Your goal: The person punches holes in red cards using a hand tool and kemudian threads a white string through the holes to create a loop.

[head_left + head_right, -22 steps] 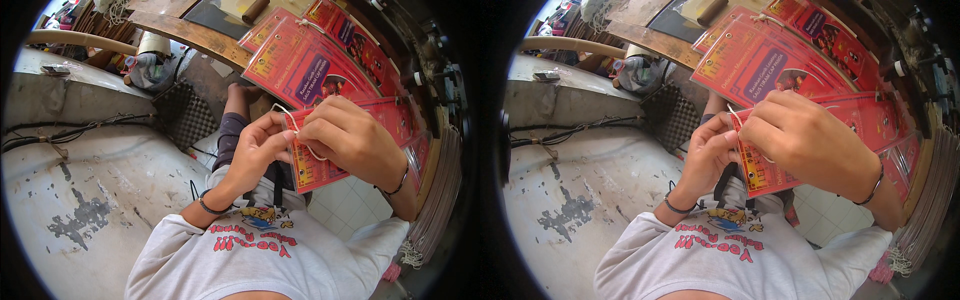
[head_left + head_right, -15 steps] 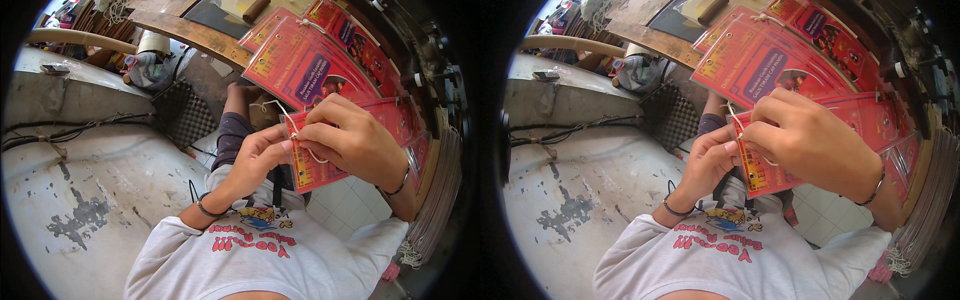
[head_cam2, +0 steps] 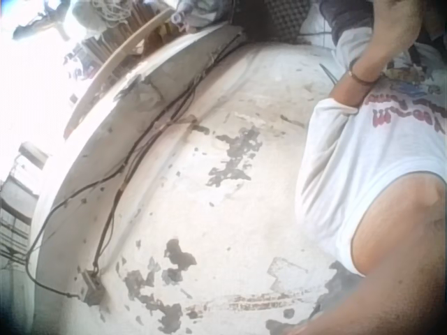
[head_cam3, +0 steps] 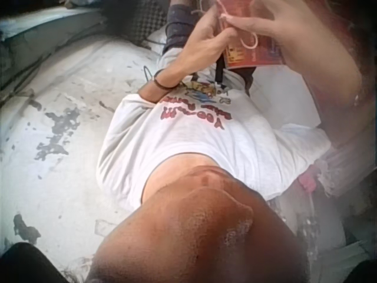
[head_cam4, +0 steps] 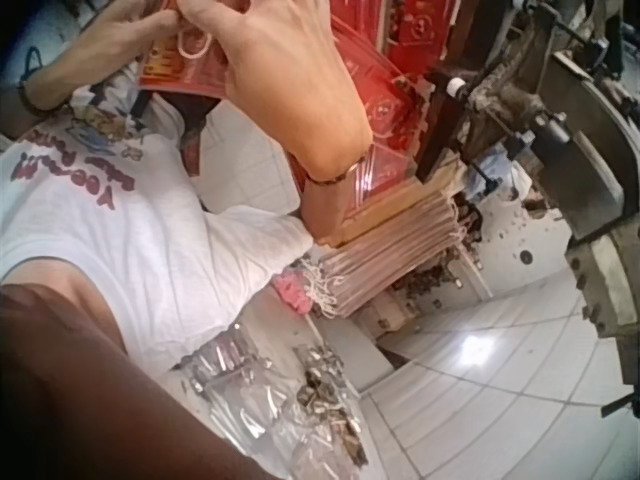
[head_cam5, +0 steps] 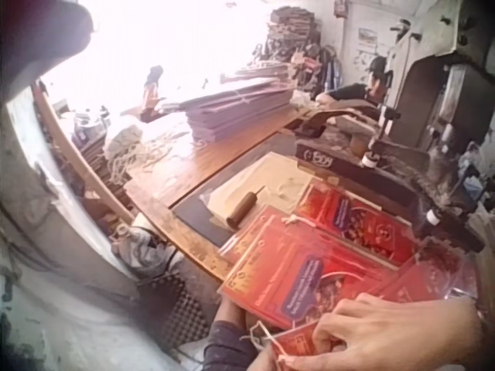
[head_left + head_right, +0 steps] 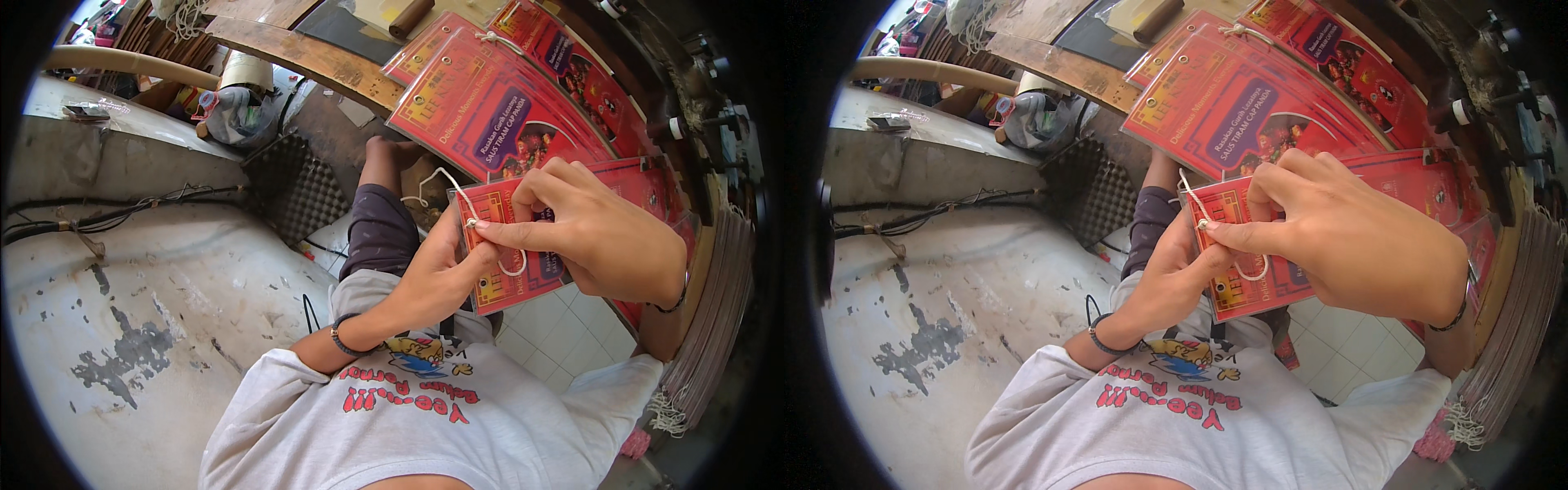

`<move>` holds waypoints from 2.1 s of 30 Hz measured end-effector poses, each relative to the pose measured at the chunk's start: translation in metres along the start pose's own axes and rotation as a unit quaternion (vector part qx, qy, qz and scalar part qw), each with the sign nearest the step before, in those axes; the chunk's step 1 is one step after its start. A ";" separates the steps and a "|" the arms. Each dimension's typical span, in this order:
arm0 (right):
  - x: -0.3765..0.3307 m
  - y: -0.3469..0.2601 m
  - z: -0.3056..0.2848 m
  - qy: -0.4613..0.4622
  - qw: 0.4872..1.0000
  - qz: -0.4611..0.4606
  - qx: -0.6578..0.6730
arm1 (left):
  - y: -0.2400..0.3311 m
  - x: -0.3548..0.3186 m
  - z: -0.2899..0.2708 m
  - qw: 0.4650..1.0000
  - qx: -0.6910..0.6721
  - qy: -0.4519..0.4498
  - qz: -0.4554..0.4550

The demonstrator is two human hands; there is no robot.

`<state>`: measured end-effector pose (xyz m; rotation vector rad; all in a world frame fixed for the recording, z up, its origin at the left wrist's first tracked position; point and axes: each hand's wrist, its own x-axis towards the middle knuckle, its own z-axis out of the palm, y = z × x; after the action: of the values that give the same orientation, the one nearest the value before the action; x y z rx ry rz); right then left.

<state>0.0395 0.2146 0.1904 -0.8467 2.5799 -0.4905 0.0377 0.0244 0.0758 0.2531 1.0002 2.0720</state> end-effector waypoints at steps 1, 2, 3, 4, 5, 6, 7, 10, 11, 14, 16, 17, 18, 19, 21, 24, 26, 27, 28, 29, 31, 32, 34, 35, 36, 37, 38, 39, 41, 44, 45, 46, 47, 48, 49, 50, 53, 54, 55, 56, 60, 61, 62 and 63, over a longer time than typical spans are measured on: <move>0.000 0.001 0.000 -0.004 1.000 0.000 0.011 | 0.000 0.001 0.000 1.000 0.005 0.003 0.004; 0.000 0.004 0.000 0.005 1.000 -0.011 0.017 | -0.001 0.002 0.000 1.000 0.010 0.004 0.008; 0.002 0.008 0.002 0.015 0.999 -0.022 0.024 | -0.003 0.002 -0.001 1.000 0.009 0.010 0.010; 0.003 0.012 0.003 0.024 0.999 -0.033 0.030 | -0.006 0.001 -0.002 1.000 0.008 0.016 0.012; 0.005 0.015 0.002 0.045 0.997 -0.021 0.054 | -0.007 0.001 -0.002 1.000 0.006 0.020 0.014; 0.008 0.017 -0.001 0.067 0.995 -0.010 0.078 | -0.006 0.001 -0.001 1.000 -0.001 0.015 0.011; 0.011 0.021 -0.003 0.088 0.991 0.001 0.102 | -0.004 0.001 0.000 1.000 -0.008 0.010 0.008; 0.025 0.047 -0.001 0.274 0.961 0.028 0.003 | -0.001 0.003 0.002 1.000 -0.028 -0.007 0.012; 0.029 0.050 -0.001 0.326 0.944 0.042 -0.029 | 0.000 0.004 0.001 0.999 -0.037 -0.012 0.016; 0.035 0.047 -0.003 0.360 0.924 0.057 -0.112 | 0.000 0.001 0.005 1.000 -0.007 -0.007 0.020; 0.048 0.057 -0.015 0.365 0.904 0.020 -0.221 | -0.002 0.004 0.005 0.999 -0.005 -0.016 0.028; 0.056 0.063 -0.019 0.370 0.889 0.006 -0.268 | -0.002 0.003 0.004 1.000 0.001 -0.019 0.025; 0.064 0.061 -0.026 0.344 0.899 0.001 -0.270 | -0.002 0.003 0.004 0.999 0.004 -0.016 0.038; 0.072 0.055 -0.037 0.318 0.908 -0.003 -0.272 | -0.001 0.002 0.002 0.999 0.001 -0.013 0.037; 0.094 0.055 -0.050 0.297 0.903 -0.038 -0.307 | 0.002 0.003 0.000 0.999 -0.014 -0.016 0.037; 0.127 0.072 -0.059 0.294 0.873 -0.097 -0.377 | 0.000 0.004 0.001 0.999 -0.008 -0.019 0.039; 0.135 0.077 -0.053 0.254 0.882 -0.062 -0.393 | -0.001 0.004 0.003 0.999 -0.001 -0.016 0.046; 0.137 0.074 -0.053 0.248 0.873 -0.045 -0.418 | 0.000 0.004 0.004 0.999 -0.005 -0.013 0.046; 0.137 0.071 -0.055 0.242 0.863 -0.027 -0.444 | 0.001 0.005 0.005 0.999 -0.010 -0.011 0.045; 0.137 0.065 -0.055 0.236 0.851 -0.012 -0.469 | 0.000 0.005 0.004 0.999 0.002 -0.011 0.038; 0.127 0.055 -0.047 0.277 0.891 0.018 -0.359 | -0.002 0.005 0.000 0.999 0.023 -0.017 0.019; 0.115 0.052 -0.038 0.324 0.921 0.008 -0.217 | -0.001 0.005 -0.001 0.999 0.020 -0.010 0.025; 0.085 0.033 -0.018 0.345 0.933 0.003 0.104 | 0.000 0.004 0.000 0.999 0.010 -0.003 0.031; 0.071 0.027 -0.006 0.324 0.924 -0.007 0.203 | 0.000 0.003 0.000 0.999 0.008 0.001 0.034; 0.052 0.022 0.006 0.308 0.904 -0.004 0.296 | 0.001 0.003 0.000 0.999 0.004 -0.005 0.032; 0.042 0.024 0.021 0.306 0.899 -0.012 0.313 | 0.000 0.003 0.001 1.000 0.000 -0.009 0.028; 0.034 0.026 0.036 0.302 0.894 -0.022 0.330 | 0.000 0.002 0.002 0.999 0.007 -0.003 0.034; 0.031 0.026 0.049 0.310 0.886 -0.034 0.344 | 0.000 0.002 0.002 0.999 0.016 0.000 0.038; 0.028 0.028 0.058 0.318 0.879 -0.036 0.354 | 0.000 0.003 0.002 0.999 0.027 0.005 0.042; 0.028 0.030 0.054 0.303 0.881 -0.010 0.363 | 0.002 0.004 0.003 0.999 0.027 0.015 0.036; 0.029 0.030 0.053 0.296 0.881 -0.002 0.370 | 0.004 0.004 0.005 0.999 0.023 0.020 0.031; 0.029 0.030 0.052 0.295 0.879 -0.001 0.374 | 0.005 0.004 0.006 0.999 0.019 0.025 0.026; 0.029 0.029 0.052 0.295 0.878 0.000 0.377 | 0.004 0.005 0.006 0.999 0.019 0.027 0.026; 0.030 0.029 0.051 0.297 0.880 -0.002 0.371 | 0.004 0.005 0.006 0.999 0.019 0.029 0.025; 0.030 0.029 0.051 0.299 0.882 -0.004 0.364 | 0.004 0.005 0.006 0.999 0.019 0.031 0.024; 0.030 0.029 0.049 0.293 0.886 -0.003 0.359 | 0.003 0.005 0.006 0.999 0.016 0.031 0.025; 0.029 0.031 0.046 0.262 0.899 0.010 0.352 | 0.002 0.005 0.005 0.999 0.007 0.030 0.028; 0.028 0.031 0.046 0.261 0.903 0.015 0.342 | 0.003 0.005 0.006 0.999 0.003 0.030 0.027; 0.027 0.030 0.046 0.259 0.907 0.020 0.331 | 0.003 0.005 0.006 0.999 0.000 0.030 0.026; 0.027 0.030 0.046 0.258 0.911 0.022 0.322 | 0.003 0.005 0.006 0.999 0.001 0.029 0.028; 0.030 0.030 0.048 0.291 0.914 0.003 0.281 | 0.003 0.005 0.007 0.999 0.004 0.033 0.028; 0.036 0.030 0.053 0.326 0.907 -0.016 0.265 | 0.003 0.005 0.007 0.999 0.004 0.035 0.025; 0.037 0.030 0.053 0.338 0.906 -0.030 0.253 | 0.003 0.005 0.007 0.999 -0.003 0.036 0.027; 0.038 0.030 0.054 0.350 0.904 -0.043 0.240 | 0.002 0.005 0.007 0.999 -0.010 0.037 0.028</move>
<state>0.0213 0.2023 0.1214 -0.6826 2.7981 -1.6354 0.0369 0.0316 0.0812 0.1978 1.0276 2.1550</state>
